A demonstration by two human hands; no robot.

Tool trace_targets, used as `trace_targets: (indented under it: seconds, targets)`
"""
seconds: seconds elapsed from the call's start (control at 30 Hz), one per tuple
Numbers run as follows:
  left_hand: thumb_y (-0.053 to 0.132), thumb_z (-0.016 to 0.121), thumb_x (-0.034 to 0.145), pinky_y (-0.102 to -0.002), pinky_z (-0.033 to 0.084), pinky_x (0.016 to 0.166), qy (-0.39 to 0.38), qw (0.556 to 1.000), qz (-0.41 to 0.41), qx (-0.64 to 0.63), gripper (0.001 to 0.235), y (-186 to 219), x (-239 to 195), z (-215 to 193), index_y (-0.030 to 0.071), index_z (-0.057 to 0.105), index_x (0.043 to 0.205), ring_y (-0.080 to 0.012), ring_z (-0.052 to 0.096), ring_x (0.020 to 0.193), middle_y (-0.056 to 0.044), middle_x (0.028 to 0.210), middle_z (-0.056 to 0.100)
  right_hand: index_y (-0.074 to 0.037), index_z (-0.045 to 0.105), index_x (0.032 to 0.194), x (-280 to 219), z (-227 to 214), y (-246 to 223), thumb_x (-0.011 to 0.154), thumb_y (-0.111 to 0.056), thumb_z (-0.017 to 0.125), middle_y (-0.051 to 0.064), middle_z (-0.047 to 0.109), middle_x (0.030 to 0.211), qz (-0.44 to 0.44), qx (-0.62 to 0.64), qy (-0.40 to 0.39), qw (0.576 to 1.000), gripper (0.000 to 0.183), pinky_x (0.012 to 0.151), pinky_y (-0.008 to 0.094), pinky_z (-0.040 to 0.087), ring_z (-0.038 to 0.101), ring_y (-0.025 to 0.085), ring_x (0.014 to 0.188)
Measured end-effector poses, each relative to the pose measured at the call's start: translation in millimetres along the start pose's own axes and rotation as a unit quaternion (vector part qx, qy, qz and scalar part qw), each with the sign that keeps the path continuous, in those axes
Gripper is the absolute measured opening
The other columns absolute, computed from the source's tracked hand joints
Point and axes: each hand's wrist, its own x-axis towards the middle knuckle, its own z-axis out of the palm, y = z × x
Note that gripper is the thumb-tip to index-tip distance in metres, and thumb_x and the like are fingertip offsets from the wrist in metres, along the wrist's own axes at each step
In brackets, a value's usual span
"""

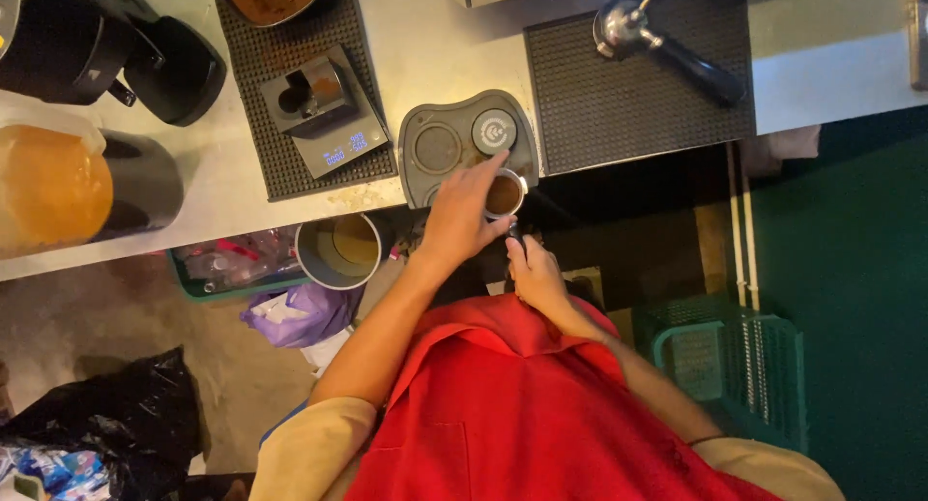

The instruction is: The person scoops ground coffee into a portafilter placed on a digital scale, then uses a tamper to press the grounds. They move the portafilter to an espresso machine, lock it into the group head, and operate the machine. The person also uses a handheld device with a green screen to interact with the setup.

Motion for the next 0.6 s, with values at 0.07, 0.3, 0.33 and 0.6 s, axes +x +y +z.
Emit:
trace_targets:
  seconds: [0.07,0.3,0.33,0.6]
  targets:
    - [0.028,0.091,0.075,-0.056,0.048,0.102,0.021,0.999,0.0,-0.046,0.101,4.5,-5.5,-15.3,0.012,0.04,0.16,-0.0429,0.061,0.125,-0.02,0.138,0.063,-0.001,0.06,0.089,-1.2,-8.3,-6.7,0.112,-0.031,0.045,0.011,0.061,0.055,0.002,-0.002,-0.01,1.0,0.04,0.037,0.029,0.05,0.062,0.021,0.039]
    - [0.016,0.084,0.08,-0.07,0.024,0.118,0.046,0.994,-0.043,0.092,0.087,-36.0,39.3,-46.2,0.011,0.047,0.158,-0.0498,0.041,0.146,-0.027,0.16,0.042,-0.002,0.062,0.089,-18.4,-26.7,-41.6,0.111,-0.033,0.046,0.01,0.061,0.051,0.012,-0.029,-0.036,0.999,0.041,0.036,0.029,0.051,0.061,0.022,0.037]
    - [0.016,0.084,0.08,-0.07,0.024,0.118,0.048,0.994,-0.041,0.094,0.087,-38.4,52.5,-36.8,0.011,0.047,0.158,-0.0498,0.041,0.146,-0.027,0.16,0.042,-0.002,0.062,0.089,-16.8,-28.2,-43.0,0.111,-0.033,0.046,0.01,0.061,0.051,0.009,-0.029,-0.035,0.999,0.041,0.036,0.029,0.051,0.061,0.022,0.037]
    - [0.042,0.073,0.077,-0.057,0.038,0.112,-0.206,0.938,0.049,0.275,0.088,-32.0,108.4,-30.4,0.031,0.041,0.158,-0.0327,0.061,0.132,-0.006,0.151,0.052,-0.001,0.063,0.094,-17.5,-36.8,-50.1,0.11,-0.032,0.045,0.01,0.062,0.054,0.022,-0.037,-0.062,0.997,0.039,0.039,0.029,0.052,0.062,0.02,0.038]
